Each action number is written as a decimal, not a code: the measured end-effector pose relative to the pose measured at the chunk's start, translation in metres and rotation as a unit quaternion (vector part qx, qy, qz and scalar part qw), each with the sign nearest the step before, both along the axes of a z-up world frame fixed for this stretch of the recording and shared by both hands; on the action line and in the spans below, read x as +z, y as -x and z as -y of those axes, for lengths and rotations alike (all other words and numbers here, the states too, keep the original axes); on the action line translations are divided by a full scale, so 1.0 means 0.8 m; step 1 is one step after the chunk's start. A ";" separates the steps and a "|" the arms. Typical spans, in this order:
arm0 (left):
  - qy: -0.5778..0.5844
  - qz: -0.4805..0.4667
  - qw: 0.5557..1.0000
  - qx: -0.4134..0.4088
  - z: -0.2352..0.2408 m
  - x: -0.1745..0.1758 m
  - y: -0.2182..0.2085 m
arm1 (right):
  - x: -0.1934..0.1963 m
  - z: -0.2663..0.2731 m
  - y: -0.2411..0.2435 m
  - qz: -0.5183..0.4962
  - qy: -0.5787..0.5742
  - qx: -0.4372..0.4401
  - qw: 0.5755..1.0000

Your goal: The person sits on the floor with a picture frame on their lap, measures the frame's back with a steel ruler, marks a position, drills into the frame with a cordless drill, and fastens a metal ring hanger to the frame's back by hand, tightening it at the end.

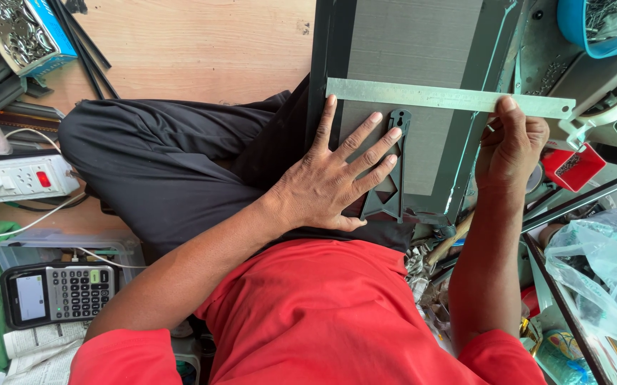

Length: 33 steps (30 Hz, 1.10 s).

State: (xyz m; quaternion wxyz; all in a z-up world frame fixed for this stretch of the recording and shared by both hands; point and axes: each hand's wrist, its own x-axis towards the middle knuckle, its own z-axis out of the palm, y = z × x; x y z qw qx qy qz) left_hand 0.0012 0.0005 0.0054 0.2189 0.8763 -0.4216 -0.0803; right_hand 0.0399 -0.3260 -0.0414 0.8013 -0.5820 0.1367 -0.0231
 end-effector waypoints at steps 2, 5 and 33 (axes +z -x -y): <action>-0.003 0.001 1.000 -0.002 0.000 0.001 0.000 | 0.003 -0.003 0.000 -0.001 0.000 -0.002 1.000; -0.007 0.004 1.000 -0.003 0.000 0.002 -0.002 | 0.005 -0.005 -0.001 -0.002 0.001 -0.004 1.000; 0.068 0.017 0.998 -0.004 -0.002 0.011 -0.005 | -0.124 0.152 0.105 -0.073 -0.179 -0.435 0.880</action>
